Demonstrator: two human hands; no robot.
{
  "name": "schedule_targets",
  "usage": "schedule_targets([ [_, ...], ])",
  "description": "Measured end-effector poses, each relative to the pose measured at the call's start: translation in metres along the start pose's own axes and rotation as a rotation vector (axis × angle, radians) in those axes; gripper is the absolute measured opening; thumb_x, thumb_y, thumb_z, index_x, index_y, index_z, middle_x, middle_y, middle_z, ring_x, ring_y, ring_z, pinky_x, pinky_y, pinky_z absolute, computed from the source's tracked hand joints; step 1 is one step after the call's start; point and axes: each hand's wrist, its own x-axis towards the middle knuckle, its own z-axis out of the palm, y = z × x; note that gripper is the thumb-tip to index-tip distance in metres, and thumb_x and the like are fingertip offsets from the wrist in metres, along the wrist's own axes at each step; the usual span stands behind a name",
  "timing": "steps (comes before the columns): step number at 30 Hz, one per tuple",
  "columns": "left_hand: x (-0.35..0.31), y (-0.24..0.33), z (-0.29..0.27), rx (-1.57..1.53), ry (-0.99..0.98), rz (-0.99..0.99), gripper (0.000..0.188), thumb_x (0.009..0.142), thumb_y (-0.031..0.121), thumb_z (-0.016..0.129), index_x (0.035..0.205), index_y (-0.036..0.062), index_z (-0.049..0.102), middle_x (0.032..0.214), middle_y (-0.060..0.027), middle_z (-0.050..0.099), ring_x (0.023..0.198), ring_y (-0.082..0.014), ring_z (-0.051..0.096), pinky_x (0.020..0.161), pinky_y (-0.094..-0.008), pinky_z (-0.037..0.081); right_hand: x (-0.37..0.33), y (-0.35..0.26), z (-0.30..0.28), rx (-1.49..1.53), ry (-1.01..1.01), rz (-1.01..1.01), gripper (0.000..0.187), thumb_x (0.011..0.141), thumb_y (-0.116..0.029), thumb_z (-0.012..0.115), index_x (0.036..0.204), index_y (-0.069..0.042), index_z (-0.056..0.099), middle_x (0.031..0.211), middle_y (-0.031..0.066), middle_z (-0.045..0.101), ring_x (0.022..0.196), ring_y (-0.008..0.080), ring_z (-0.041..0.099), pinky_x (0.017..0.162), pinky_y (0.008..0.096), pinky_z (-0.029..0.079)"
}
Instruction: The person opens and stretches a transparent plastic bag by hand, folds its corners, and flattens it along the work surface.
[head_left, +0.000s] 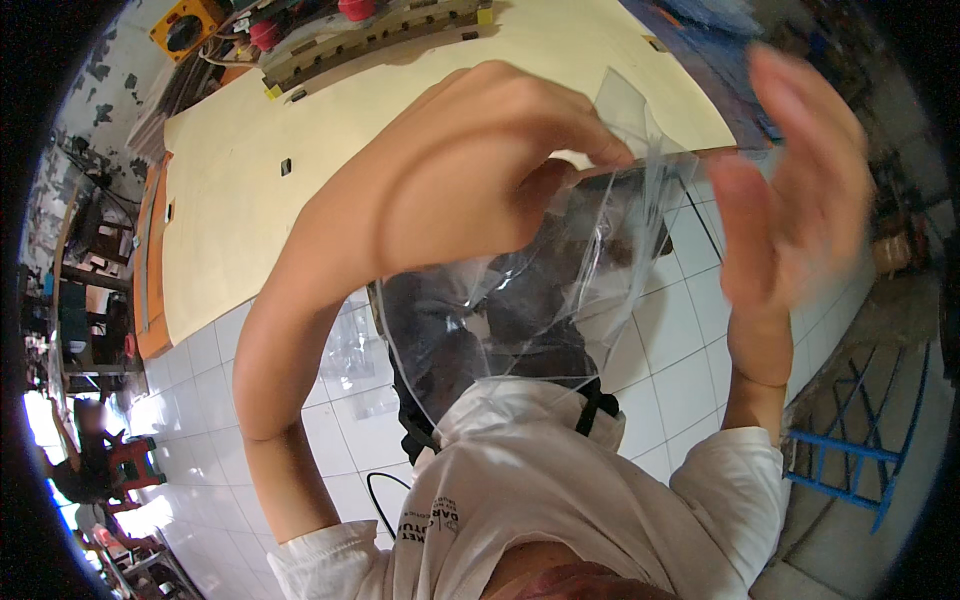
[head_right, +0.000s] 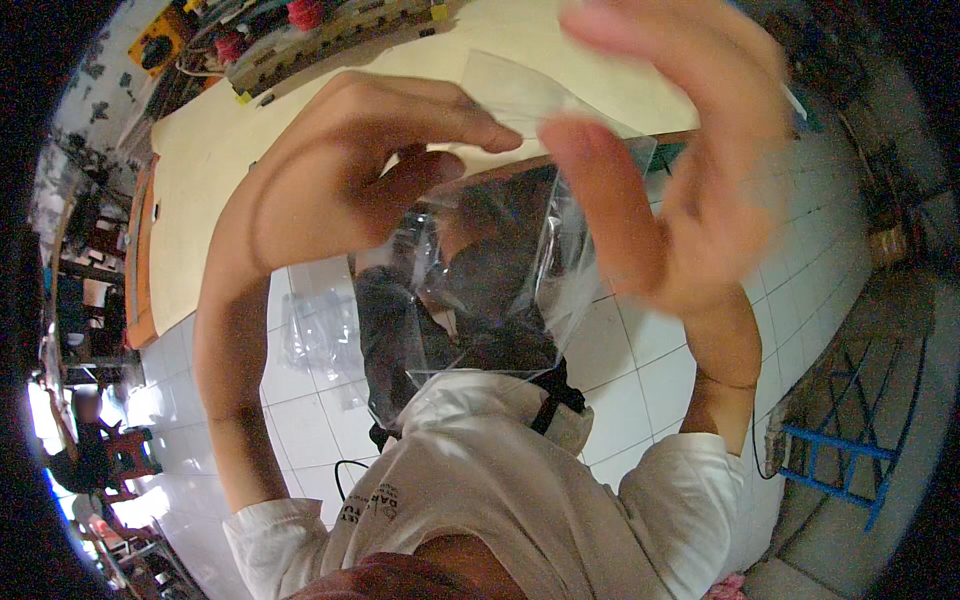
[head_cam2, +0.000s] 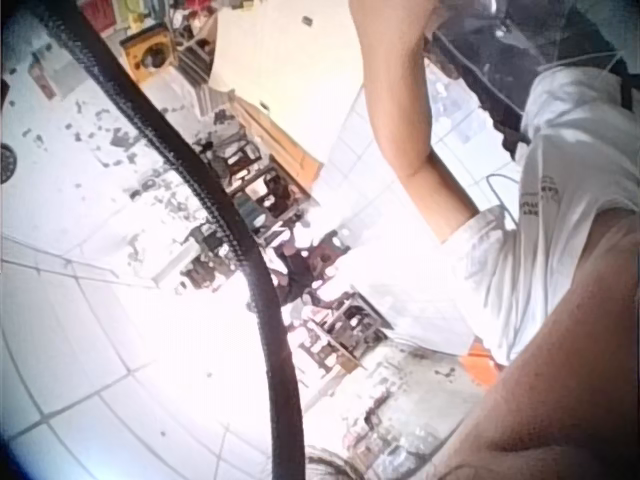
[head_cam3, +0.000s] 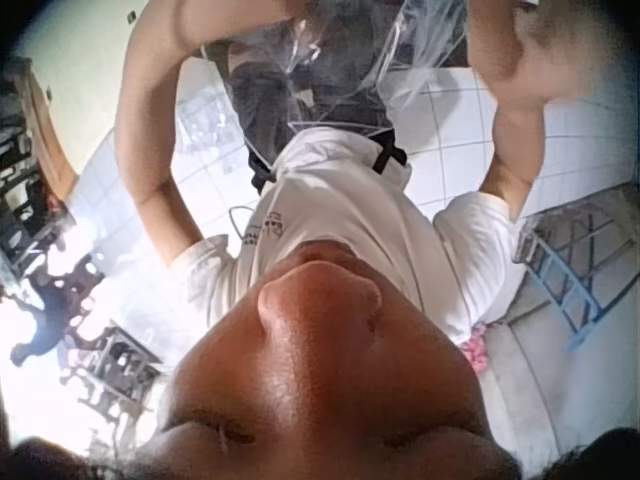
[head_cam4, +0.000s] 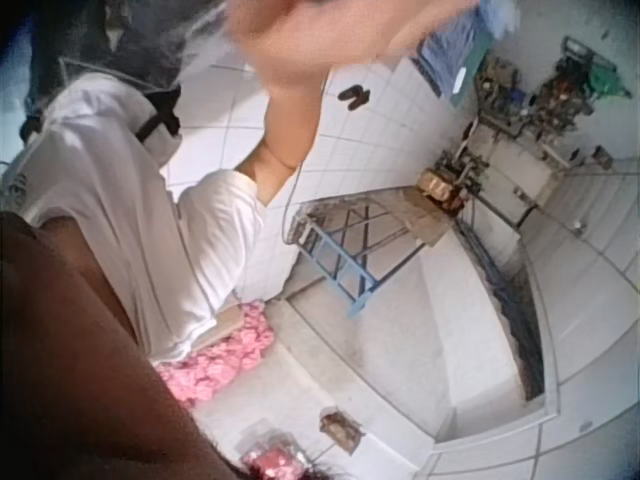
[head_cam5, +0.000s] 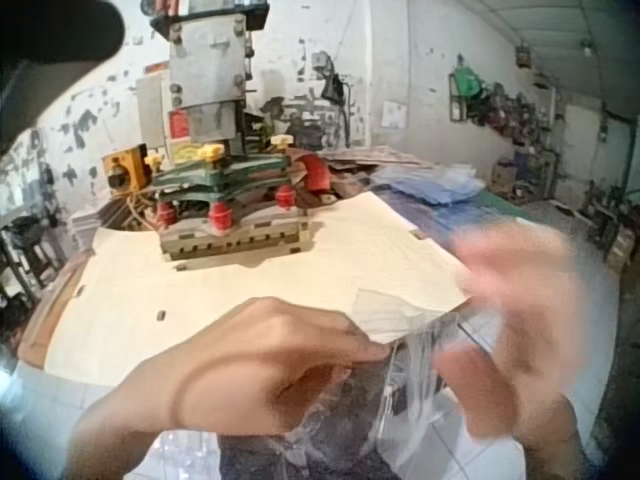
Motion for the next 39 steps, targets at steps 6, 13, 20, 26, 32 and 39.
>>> schedule_targets([
  [6,0.009,0.003,0.019,-0.309,0.019,-0.214,0.027,0.083,-0.006,0.056,0.107,-0.0001,0.064,0.092,-0.0124,0.066,0.052,-0.0172,0.062,0.048,-0.0292,0.048,-0.014,-0.072,-0.02,0.65,-0.879,-0.25,0.035,0.082,-0.033,0.064,0.102,-0.005,0.062,0.106,0.01,0.061,0.051,0.0197,0.059,0.046,0.0292,0.046],
  [13,0.032,0.027,0.028,-0.316,-0.083,-0.25,0.031,0.084,-0.001,0.06,0.114,0.0006,0.064,0.072,-0.0095,0.064,0.049,-0.0118,0.058,0.045,-0.026,0.047,-0.054,-0.086,-0.022,0.436,-1.302,-0.073,0.042,0.086,-0.042,0.06,0.094,-0.001,0.06,0.1,0.0151,0.059,0.057,0.0254,0.063,0.05,0.0357,0.051],
  [20,0.033,0.023,0.049,-0.687,-0.024,-0.365,0.032,0.084,0.001,0.061,0.116,-0.0012,0.063,0.071,-0.0052,0.063,0.055,-0.0086,0.057,0.051,-0.024,0.049,-0.046,-0.081,-0.047,0.31,-1.587,0.006,0.043,0.089,-0.044,0.056,0.083,-0.002,0.062,0.077,0.0142,0.064,0.059,0.0286,0.066,0.052,0.0382,0.052],
  [26,0.018,0.021,0.078,-0.839,-0.035,-0.355,0.035,0.087,0.0,0.059,0.122,0.0004,0.06,0.078,-0.0081,0.065,0.059,-0.0091,0.061,0.054,-0.0233,0.052,-0.067,-0.07,-0.074,0.143,-1.744,0.108,0.019,0.083,-0.021,0.061,0.08,-0.003,0.061,0.066,0.0123,0.064,0.058,0.0314,0.064,0.052,0.0396,0.05],
  [32,-0.01,0.04,0.09,-0.914,-0.021,-0.491,0.041,0.088,-0.003,0.058,0.129,0.0026,0.054,0.104,-0.0128,0.065,0.073,-0.0128,0.067,0.062,-0.0253,0.056,-0.058,-0.058,-0.104,0.085,-1.781,0.211,0.019,0.068,-0.008,0.065,0.087,-0.005,0.063,0.066,0.0107,0.065,0.058,0.0306,0.063,0.05,0.0385,0.047],
  [39,-0.051,0.067,0.072,-1.252,0.005,-0.533,0.05,0.085,-0.01,0.058,0.134,0.0017,0.049,0.135,-0.0128,0.049,0.077,-0.0159,0.067,0.064,-0.0253,0.057,-0.006,-0.066,-0.152,0.078,-1.764,0.342,0.042,0.062,-0.012,0.066,0.104,-0.011,0.064,0.068,0.0036,0.065,0.061,0.0228,0.059,0.051,0.0351,0.048],
])
